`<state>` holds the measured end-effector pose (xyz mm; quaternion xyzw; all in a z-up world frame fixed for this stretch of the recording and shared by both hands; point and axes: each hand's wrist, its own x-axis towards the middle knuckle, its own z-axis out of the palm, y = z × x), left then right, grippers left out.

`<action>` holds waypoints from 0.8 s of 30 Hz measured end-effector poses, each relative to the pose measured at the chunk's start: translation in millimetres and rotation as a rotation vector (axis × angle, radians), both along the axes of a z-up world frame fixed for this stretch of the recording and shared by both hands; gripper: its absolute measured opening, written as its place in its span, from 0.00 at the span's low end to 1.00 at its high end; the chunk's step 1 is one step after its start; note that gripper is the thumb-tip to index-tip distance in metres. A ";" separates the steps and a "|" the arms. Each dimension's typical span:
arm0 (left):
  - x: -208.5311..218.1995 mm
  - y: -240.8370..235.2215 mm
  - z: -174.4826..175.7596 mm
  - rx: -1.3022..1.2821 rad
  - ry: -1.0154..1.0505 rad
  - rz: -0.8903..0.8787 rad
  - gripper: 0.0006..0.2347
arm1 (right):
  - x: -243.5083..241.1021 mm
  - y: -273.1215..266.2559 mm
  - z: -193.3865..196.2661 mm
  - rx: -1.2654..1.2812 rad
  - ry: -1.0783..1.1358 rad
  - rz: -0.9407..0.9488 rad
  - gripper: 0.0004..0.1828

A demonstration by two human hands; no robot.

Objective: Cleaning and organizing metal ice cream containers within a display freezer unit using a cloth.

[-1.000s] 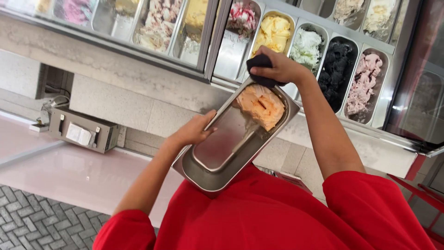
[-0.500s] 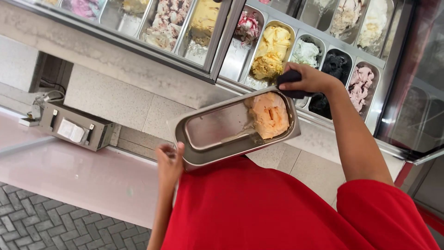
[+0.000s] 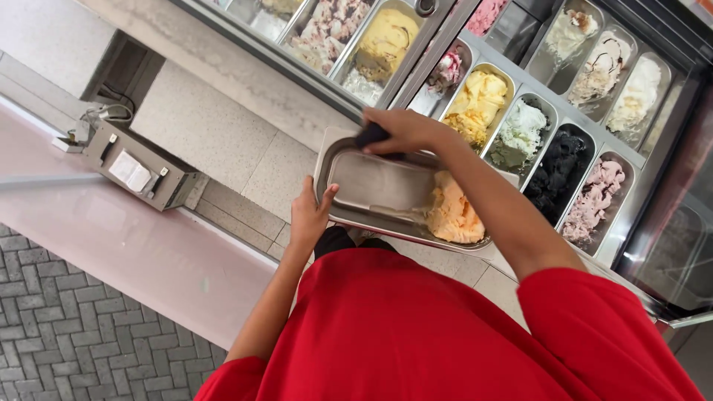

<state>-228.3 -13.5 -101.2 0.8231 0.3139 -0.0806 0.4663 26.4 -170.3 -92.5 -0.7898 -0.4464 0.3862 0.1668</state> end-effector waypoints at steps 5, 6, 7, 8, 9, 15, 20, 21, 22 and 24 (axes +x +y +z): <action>11.9 13.3 -23.6 0.043 0.004 -0.106 0.28 | -1.1 46.5 3.5 0.207 -0.105 0.115 0.30; 16.5 15.4 -25.5 0.049 -0.018 -0.153 0.27 | 0.9 43.1 1.3 0.228 -0.148 0.127 0.27; 22.9 8.2 -33.7 0.046 -0.020 -0.160 0.27 | -0.8 30.0 8.4 0.225 -0.150 0.120 0.27; 33.2 3.8 -41.3 -0.013 -0.029 -0.171 0.28 | 0.1 18.1 16.6 0.270 -0.140 0.043 0.26; 44.3 -1.5 -48.6 -0.073 -0.037 -0.182 0.28 | 1.5 5.4 25.0 0.316 -0.130 -0.033 0.25; 39.8 -75.4 -54.2 -0.661 -0.063 0.020 0.30 | 6.0 -155.9 -21.9 0.218 -0.254 -0.594 0.31; -36.2 -133.8 -70.6 -0.950 0.220 -0.142 0.28 | -40.4 -286.7 -35.3 0.141 -0.370 -1.166 0.31; -56.1 -142.7 -94.6 -1.045 0.306 -0.208 0.34 | -57.1 -304.1 -34.3 0.130 -0.384 -1.384 0.30; -52.0 -141.2 -66.1 -1.046 0.321 -0.236 0.34 | -72.4 -316.5 -35.1 0.121 -0.391 -1.413 0.30; -46.9 -137.8 -8.2 -1.199 0.419 -0.023 0.42 | -107.4 -339.0 -37.4 0.202 -0.458 -1.807 0.27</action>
